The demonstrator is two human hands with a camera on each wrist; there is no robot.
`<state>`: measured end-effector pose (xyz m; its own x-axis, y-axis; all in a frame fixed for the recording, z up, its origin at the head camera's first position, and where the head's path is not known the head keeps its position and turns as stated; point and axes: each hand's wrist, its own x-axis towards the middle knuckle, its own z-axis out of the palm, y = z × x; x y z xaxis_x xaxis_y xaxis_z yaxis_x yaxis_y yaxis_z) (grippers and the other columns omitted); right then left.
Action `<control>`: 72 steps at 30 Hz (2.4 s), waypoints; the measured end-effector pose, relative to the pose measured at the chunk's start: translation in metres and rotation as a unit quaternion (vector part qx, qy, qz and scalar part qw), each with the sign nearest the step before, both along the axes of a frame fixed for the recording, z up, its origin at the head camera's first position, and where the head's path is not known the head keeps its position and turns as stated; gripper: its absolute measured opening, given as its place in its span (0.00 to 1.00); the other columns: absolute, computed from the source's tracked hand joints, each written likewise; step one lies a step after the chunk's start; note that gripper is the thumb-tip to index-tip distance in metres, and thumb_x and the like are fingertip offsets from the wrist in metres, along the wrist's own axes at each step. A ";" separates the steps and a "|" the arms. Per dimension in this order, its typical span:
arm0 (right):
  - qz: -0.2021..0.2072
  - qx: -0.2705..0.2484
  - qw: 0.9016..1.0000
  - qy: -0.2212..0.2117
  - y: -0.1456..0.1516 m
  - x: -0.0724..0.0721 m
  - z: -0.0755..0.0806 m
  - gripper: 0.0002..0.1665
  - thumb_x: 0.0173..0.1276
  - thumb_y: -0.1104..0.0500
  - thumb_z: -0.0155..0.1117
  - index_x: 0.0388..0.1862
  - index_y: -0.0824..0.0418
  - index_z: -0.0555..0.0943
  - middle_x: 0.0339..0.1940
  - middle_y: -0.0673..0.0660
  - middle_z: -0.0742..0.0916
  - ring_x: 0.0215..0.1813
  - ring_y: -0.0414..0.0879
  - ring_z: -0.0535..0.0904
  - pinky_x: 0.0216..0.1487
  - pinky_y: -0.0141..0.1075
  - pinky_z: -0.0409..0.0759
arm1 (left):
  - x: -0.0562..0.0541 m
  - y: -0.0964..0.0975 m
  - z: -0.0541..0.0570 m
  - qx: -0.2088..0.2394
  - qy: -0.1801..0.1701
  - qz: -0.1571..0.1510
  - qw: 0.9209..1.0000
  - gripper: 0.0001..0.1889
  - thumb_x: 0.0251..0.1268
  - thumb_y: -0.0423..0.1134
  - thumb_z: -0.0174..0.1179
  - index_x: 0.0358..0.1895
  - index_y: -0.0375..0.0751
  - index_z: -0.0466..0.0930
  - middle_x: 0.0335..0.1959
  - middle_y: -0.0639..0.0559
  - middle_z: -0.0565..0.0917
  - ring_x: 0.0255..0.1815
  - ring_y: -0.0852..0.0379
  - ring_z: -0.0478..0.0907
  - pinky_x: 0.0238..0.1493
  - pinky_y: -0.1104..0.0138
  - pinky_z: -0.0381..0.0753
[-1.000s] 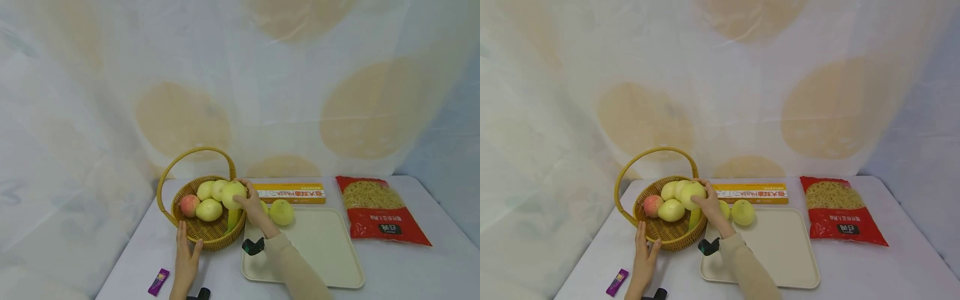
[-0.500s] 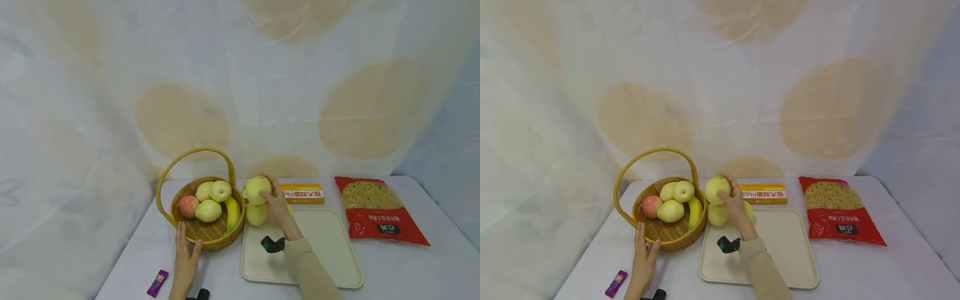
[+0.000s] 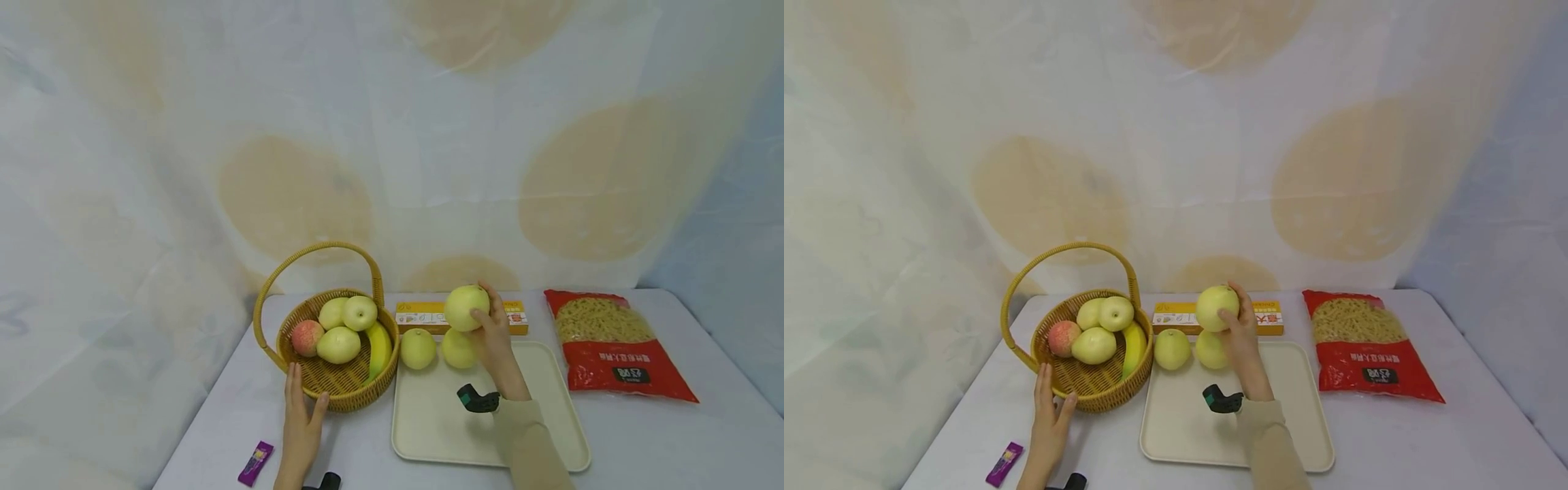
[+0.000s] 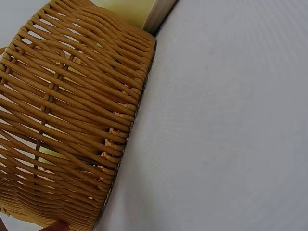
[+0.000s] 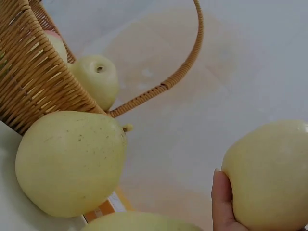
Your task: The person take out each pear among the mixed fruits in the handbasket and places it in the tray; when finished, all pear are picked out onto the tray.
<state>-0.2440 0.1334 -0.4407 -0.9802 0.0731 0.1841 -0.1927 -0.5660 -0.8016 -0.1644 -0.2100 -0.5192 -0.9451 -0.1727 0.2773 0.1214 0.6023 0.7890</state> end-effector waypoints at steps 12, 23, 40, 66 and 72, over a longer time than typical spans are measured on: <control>-0.028 0.004 1.000 -0.007 0.026 0.004 -0.023 0.31 0.71 0.71 0.43 0.68 0.47 0.63 0.63 0.45 0.67 0.61 0.43 0.67 0.53 0.31 0.79 | 0.001 -0.001 -0.001 0.005 0.000 0.000 1.000 0.41 0.71 0.42 0.55 0.79 0.44 0.40 0.81 0.43 0.40 0.79 0.35 0.39 0.72 0.34 0.48; -0.076 0.042 0.992 -0.088 0.038 0.010 -0.042 0.35 0.71 0.69 0.54 0.73 0.49 0.59 0.59 0.41 0.68 0.59 0.42 0.68 0.48 0.30 0.82 | 0.001 -0.001 -0.002 -0.001 0.013 0.001 1.000 0.41 0.70 0.40 0.56 0.79 0.44 0.40 0.80 0.43 0.41 0.79 0.36 0.40 0.71 0.34 0.49; -0.128 0.157 0.969 -0.140 0.043 0.009 -0.061 0.36 0.67 0.65 0.63 0.71 0.57 0.61 0.58 0.39 0.71 0.61 0.35 0.65 0.57 0.19 0.70 | 0.001 0.001 -0.002 -0.004 0.018 -0.001 1.000 0.41 0.70 0.40 0.56 0.79 0.43 0.41 0.80 0.43 0.41 0.79 0.36 0.40 0.71 0.34 0.50; -0.219 0.119 0.967 -0.051 0.043 0.020 -0.033 0.21 0.73 0.67 0.52 0.63 0.66 0.67 0.56 0.47 0.77 0.63 0.39 0.68 0.58 0.19 0.70 | 0.000 0.001 -0.001 -0.002 0.008 0.000 1.000 0.41 0.71 0.42 0.55 0.79 0.46 0.40 0.81 0.44 0.41 0.79 0.36 0.40 0.71 0.34 0.50; -0.168 0.107 0.980 0.003 0.018 0.023 -0.012 0.20 0.70 0.72 0.52 0.60 0.69 0.68 0.53 0.45 0.80 0.60 0.38 0.72 0.58 0.21 0.74 | -0.001 0.000 -0.001 -0.004 0.010 0.002 1.000 0.41 0.70 0.41 0.56 0.79 0.44 0.41 0.80 0.44 0.41 0.79 0.36 0.41 0.71 0.34 0.49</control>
